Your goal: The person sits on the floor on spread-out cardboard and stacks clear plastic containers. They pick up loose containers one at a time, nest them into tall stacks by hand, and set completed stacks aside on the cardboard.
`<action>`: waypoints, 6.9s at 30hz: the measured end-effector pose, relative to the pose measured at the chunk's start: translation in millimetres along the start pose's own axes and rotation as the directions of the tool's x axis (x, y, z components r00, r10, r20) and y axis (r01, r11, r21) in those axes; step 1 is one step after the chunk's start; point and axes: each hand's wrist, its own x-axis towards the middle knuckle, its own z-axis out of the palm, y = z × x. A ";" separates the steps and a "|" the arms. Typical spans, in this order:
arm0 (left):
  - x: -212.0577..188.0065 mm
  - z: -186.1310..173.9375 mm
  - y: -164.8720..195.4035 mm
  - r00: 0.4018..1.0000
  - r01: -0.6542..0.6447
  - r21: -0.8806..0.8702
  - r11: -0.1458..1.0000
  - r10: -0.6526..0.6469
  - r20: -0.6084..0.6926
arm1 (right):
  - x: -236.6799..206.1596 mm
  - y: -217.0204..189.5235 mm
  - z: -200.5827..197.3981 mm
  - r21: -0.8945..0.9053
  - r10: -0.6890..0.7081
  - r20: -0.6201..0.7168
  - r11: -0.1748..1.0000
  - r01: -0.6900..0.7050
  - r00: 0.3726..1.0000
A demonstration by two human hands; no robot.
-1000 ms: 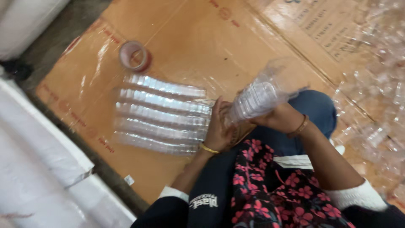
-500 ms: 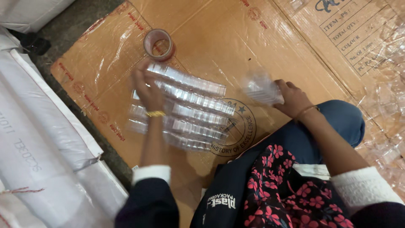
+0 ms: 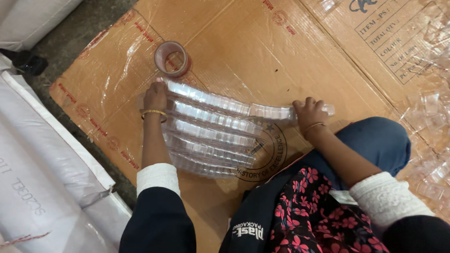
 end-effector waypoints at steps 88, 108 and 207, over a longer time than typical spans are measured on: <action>-368.5 370.6 355.0 0.149 -0.985 -0.002 0.175 0.843 0.516 | -352.5 249.9 33.1 0.744 0.925 0.351 -0.369 -0.557 -0.144; -463.0 501.5 384.6 -0.190 -0.964 -0.253 -0.076 0.864 0.467 | -356.6 239.1 104.3 0.885 0.981 0.083 -0.154 -0.440 -0.176; -337.4 456.4 459.1 0.013 -0.172 -0.388 0.906 0.396 0.918 | -355.2 216.0 106.2 0.619 0.818 0.574 -0.458 0.639 0.030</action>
